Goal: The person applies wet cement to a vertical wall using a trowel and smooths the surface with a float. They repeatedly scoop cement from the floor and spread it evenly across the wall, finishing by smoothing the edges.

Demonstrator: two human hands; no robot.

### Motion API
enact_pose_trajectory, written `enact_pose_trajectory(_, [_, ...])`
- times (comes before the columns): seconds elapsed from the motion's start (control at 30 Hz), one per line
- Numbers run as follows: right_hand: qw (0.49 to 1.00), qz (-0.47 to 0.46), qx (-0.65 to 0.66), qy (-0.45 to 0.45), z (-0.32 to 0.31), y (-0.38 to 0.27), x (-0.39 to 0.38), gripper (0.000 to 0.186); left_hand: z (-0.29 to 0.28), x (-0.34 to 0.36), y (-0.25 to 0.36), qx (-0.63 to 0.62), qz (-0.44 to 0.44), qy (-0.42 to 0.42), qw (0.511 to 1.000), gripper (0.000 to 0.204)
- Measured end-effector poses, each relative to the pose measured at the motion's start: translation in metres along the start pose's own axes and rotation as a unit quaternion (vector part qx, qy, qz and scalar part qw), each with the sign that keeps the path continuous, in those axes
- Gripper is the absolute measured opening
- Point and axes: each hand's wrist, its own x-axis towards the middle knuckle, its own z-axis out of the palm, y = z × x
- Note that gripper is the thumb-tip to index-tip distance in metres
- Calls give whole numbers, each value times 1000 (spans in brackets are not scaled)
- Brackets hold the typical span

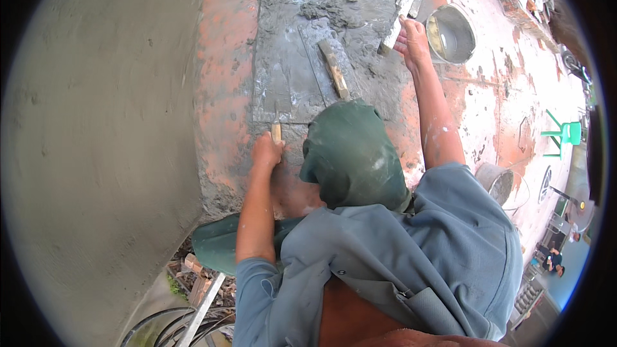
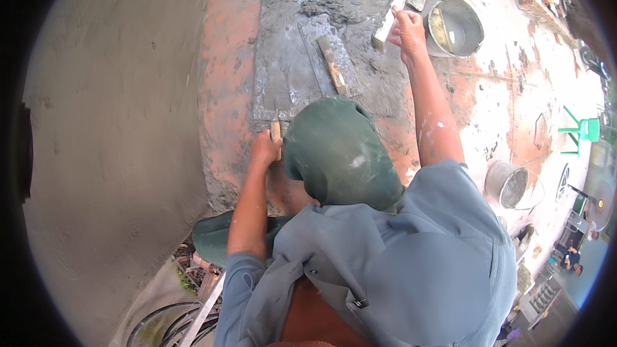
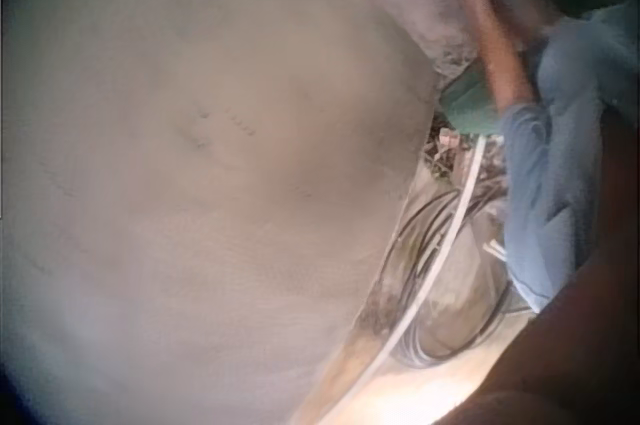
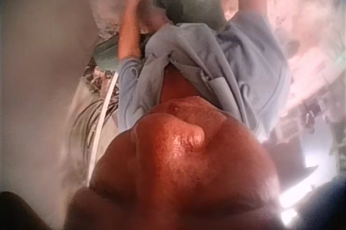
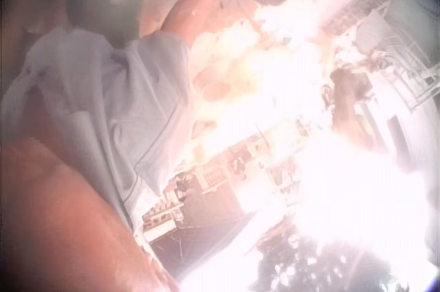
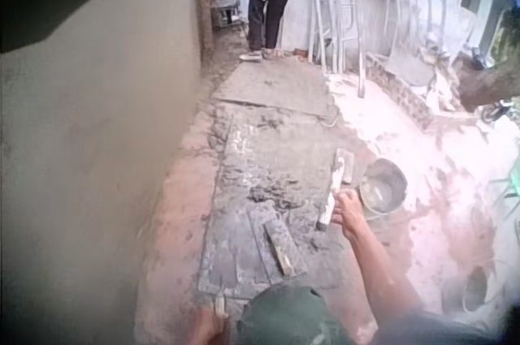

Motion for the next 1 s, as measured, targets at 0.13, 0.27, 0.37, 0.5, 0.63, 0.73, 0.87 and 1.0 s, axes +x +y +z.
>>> enact_pose_trajectory(0.13, [999, 25, 22, -16, 6, 15, 10, 53, 17, 8, -3, -48, -6, 31, 998, 41])
enact_pose_trajectory(0.27, [999, 16, 32, -25, 16, 22, 19, 62, -12, 30, 10, -126, 25, 53, 990, 37])
enact_pose_trajectory(0.37, [998, 30, 46, -41, 20, 23, 31, 63, -57, 64, 34, -52, 64, 98, 992, 40])
enact_pose_trajectory(0.5, [997, 34, 47, -55, 21, 24, 49, 58, -120, 129, 95, 36, 32, 125, 991, 47])
enact_pose_trajectory(0.63, [990, 24, 112, -87, 18, 32, 61, 54, -146, 163, 165, 50, 51, 65, 995, 49])
enact_pose_trajectory(0.73, [979, 5, 179, -95, 14, 40, 70, 50, -145, 181, 207, 36, 85, 27, 995, 50])
enact_pose_trajectory(0.87, [951, 91, 285, -80, 11, 48, 86, 40, -148, 175, 220, -88, 115, 4, 990, 49])
enact_pose_trajectory(1.0, [915, 130, 363, -119, 21, 49, 108, 51, -168, 134, 219, -152, 126, 62, 978, 48])
